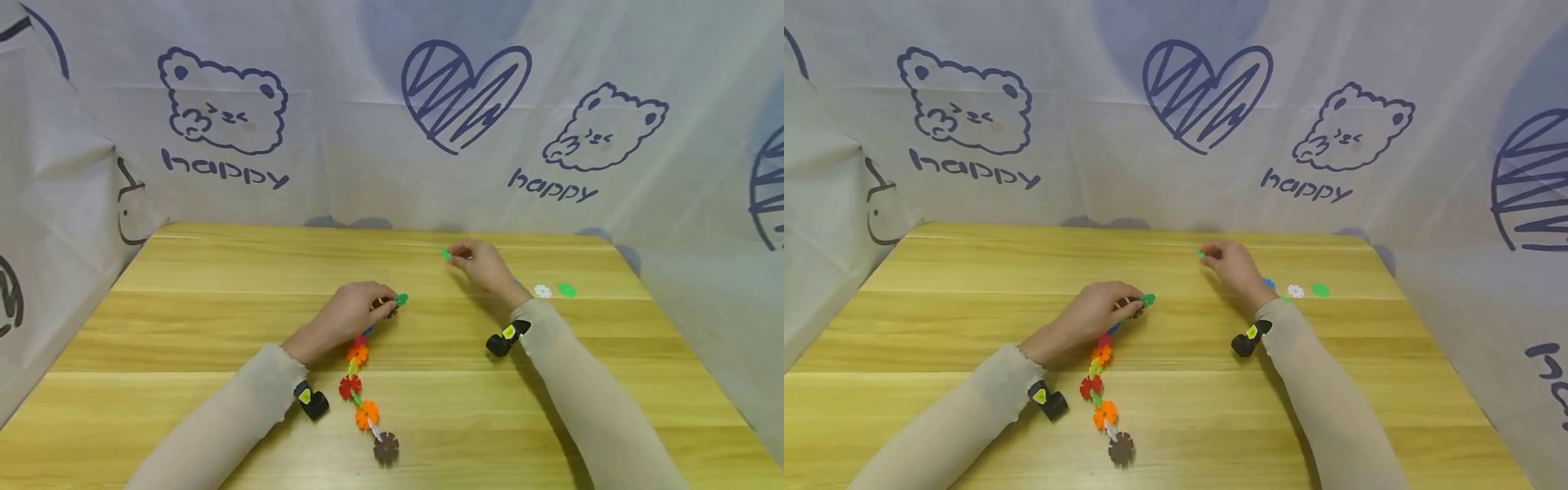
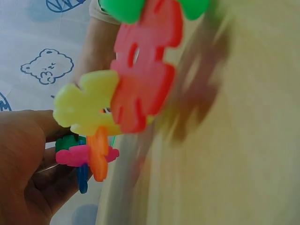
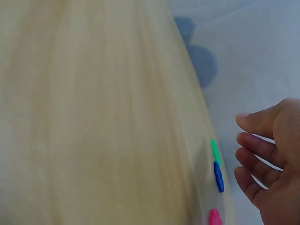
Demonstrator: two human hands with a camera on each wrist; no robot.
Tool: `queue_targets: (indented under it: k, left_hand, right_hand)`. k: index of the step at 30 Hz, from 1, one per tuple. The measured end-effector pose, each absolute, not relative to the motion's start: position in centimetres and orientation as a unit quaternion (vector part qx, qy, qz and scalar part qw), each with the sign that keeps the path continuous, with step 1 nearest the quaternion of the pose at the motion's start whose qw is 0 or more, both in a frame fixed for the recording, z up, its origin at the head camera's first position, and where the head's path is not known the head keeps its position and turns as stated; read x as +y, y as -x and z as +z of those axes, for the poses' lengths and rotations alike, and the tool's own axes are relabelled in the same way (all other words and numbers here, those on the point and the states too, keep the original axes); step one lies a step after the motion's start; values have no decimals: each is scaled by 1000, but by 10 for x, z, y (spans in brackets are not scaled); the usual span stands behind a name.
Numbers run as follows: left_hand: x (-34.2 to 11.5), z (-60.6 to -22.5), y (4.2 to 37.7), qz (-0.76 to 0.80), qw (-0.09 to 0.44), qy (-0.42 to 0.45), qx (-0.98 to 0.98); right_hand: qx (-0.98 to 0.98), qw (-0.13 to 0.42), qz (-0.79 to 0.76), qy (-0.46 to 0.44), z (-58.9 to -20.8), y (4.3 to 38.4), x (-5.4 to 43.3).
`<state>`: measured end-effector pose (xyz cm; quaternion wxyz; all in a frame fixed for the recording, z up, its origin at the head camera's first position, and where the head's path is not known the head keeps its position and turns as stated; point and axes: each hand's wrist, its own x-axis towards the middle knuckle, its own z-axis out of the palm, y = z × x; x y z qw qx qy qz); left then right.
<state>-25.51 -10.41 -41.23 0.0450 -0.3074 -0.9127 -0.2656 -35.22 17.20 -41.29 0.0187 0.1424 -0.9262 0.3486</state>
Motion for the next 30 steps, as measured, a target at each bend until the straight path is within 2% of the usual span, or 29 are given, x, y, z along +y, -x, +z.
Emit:
queue_targets:
  k: [7, 17, 30]
  left_hand:
    - [-103, -414, 255, -265, 48, 308, -913]
    - [-104, -414, 255, -270, 39, 299, -915]
    - [-104, -414, 254, -268, 40, 293, -917]
  right_hand:
    - [-937, -6, 329, -120, -415, 366, 177]
    - [-953, -18, 269, -138, -419, 387, 178]
    - [-960, -50, 242, -133, -421, 397, 174]
